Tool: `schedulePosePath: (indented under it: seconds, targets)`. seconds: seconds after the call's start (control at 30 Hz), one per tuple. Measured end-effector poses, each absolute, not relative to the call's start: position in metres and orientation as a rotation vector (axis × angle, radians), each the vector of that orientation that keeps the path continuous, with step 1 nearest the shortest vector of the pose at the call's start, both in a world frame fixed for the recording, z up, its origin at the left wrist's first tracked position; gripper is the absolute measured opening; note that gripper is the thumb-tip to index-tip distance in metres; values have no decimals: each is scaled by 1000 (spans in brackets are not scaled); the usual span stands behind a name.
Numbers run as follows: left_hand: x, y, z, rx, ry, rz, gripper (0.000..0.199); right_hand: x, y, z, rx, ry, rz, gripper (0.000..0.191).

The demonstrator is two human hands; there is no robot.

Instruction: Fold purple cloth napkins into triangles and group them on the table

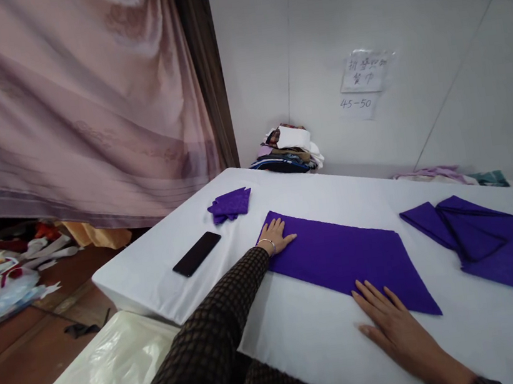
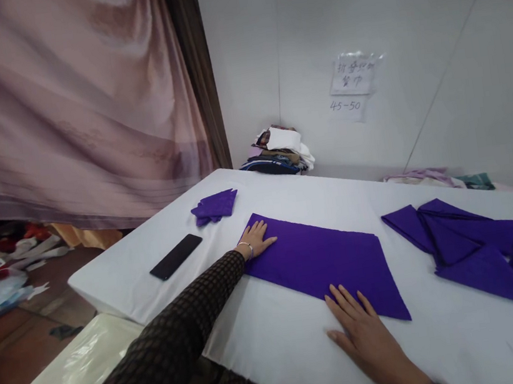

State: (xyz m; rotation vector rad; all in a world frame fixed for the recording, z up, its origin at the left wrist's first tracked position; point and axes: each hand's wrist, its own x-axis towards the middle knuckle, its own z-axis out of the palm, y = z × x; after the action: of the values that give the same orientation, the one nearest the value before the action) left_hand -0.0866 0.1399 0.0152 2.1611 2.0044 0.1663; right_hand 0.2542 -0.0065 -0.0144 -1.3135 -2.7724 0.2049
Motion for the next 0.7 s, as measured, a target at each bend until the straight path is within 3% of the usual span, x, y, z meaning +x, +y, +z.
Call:
schedulePosePath:
  seconds: [0.5,0.7]
  targets:
    - [-100,135,26,2075,2069,185,78,254,-6,-13,-1319,-2752,329,58]
    - [-91,104,17,2315,1904,81,76,248,2,30,-1323,-2701,541,62]
